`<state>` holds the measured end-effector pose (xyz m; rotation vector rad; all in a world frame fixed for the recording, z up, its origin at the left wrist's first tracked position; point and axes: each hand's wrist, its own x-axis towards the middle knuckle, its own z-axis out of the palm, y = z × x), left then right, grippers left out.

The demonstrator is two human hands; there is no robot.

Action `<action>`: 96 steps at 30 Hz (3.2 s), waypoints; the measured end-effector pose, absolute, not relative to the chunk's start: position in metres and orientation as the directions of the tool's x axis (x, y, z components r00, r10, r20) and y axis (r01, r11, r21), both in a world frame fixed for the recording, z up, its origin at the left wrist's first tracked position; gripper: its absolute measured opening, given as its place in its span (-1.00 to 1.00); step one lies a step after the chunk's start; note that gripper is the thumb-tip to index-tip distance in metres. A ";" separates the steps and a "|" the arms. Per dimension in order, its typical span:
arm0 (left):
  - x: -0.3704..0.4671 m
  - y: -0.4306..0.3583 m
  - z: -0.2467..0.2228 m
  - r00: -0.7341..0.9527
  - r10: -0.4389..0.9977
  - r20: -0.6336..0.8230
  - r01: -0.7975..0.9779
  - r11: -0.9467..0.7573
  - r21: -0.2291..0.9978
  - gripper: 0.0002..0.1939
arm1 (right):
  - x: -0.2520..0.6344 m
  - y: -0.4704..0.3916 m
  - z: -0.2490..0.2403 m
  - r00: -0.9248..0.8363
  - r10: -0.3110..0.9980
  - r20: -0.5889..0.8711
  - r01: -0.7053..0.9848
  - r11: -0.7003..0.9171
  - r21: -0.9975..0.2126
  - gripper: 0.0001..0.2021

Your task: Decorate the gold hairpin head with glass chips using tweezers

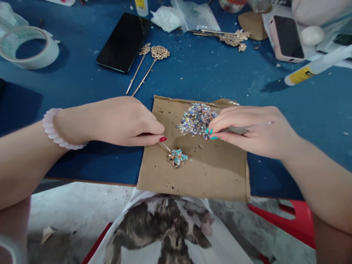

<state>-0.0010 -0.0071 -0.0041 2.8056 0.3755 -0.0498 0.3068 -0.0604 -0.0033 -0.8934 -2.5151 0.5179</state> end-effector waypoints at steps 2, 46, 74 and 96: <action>-0.001 -0.007 -0.004 0.965 0.252 -0.078 0.264 -0.917 0.300 -0.55 | 0.307 -0.060 -0.004 -0.700 0.664 0.263 0.505 0.721 -0.475 -0.93; -0.001 -0.006 -0.002 0.966 0.232 -0.115 0.256 -0.920 0.296 -0.50 | 0.305 -0.060 -0.003 -0.539 0.817 0.203 0.306 0.414 -0.857 -0.92; -0.003 -0.006 -0.003 0.974 0.216 -0.074 0.228 -0.925 0.303 -0.54 | 0.297 -0.061 -0.004 -0.454 0.883 0.123 0.133 0.203 -0.970 -0.92; -0.004 -0.007 -0.002 0.984 0.175 -0.039 0.180 -0.959 0.218 -0.53 | 0.295 -0.070 0.000 -0.454 0.859 0.236 0.335 0.410 -0.849 -0.92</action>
